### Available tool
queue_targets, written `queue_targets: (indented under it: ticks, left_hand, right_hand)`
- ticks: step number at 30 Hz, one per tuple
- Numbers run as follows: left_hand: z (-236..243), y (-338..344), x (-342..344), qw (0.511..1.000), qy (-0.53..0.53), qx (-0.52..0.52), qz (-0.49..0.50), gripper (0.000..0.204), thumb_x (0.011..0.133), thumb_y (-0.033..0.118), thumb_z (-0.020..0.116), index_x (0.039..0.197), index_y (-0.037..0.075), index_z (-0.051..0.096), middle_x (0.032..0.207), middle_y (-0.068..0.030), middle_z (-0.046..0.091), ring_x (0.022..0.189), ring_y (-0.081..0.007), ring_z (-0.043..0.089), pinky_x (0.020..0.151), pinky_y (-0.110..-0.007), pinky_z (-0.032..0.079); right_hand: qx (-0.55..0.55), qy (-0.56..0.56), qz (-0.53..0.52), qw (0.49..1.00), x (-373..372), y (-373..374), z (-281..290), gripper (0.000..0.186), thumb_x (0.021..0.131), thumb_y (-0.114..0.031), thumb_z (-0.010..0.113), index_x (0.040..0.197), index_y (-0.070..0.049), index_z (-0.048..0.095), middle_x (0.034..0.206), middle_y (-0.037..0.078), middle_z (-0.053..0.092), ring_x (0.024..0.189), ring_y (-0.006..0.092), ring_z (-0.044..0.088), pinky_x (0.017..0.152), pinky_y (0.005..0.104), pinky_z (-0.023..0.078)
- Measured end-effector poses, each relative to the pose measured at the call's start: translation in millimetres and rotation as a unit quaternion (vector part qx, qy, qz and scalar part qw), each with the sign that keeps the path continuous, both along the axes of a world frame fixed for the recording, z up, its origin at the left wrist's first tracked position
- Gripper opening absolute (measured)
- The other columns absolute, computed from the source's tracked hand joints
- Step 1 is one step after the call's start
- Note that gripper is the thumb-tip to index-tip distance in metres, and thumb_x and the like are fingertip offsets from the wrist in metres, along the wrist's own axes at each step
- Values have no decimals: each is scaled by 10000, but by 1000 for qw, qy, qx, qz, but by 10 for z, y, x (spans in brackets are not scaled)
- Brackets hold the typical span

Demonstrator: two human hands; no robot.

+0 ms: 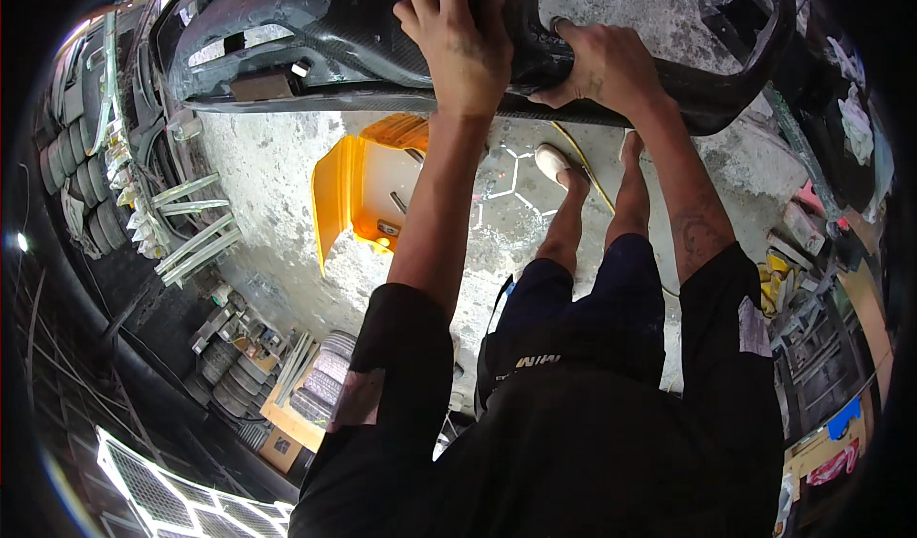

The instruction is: The person sands a large black car bumper with a sanding block, repeatedly dipping the block into a yellow bucket of water and wiping the surface. The person moves around the bumper to reach different sections and continues sanding until the end of the clip.

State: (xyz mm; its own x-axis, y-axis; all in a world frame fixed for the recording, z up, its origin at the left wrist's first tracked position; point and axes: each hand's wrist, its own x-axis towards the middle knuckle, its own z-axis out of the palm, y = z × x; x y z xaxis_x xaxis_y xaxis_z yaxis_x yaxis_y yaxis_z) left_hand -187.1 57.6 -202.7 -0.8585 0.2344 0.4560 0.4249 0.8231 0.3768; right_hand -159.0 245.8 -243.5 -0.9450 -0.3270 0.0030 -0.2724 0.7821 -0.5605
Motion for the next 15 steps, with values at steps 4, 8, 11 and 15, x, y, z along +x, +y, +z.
queue_targets:
  ticks: [4, 8, 11, 15]
  left_hand:
    - [-112, -181, 509, 999, -11, 18, 27, 350, 874, 128, 777, 1188, 41, 652, 1093, -130, 611, 1078, -337, 554, 925, -477, 372]
    - [-22, 33, -34, 1000, 6, -4, 6, 312, 920, 138, 714, 1205, 40, 636, 1134, -192, 579, 1037, -405, 501, 903, -509, 399]
    - [-57, -66, 16, 1000, 17, 1, -6, 297, 930, 150, 701, 1198, 39, 636, 1143, -190, 574, 1023, -413, 498, 901, -510, 403]
    - [-102, -145, 322, 1000, -14, -3, -13, 301, 928, 155, 705, 1197, 40, 636, 1150, -180, 577, 1024, -403, 503, 918, -517, 394]
  right_hand:
    - [21, 26, 0, 999, -12, 86, -20, 800, 532, -645, 894, 1011, -40, 684, 781, 174, 714, 814, 368, 738, 724, 467, 580]
    - [6, -3, 3, 1000, -33, 40, 48, 808, 537, -648, 890, 1027, -38, 692, 787, 179, 715, 831, 374, 737, 756, 468, 580]
    - [21, -16, 12, 1000, -49, -8, 54, 810, 538, -650, 888, 1022, -32, 690, 788, 181, 714, 828, 377, 736, 758, 465, 580]
    - [11, 33, 1, 999, 2, 112, -17, 820, 535, -654, 886, 1026, -26, 691, 784, 182, 714, 803, 376, 736, 729, 460, 584]
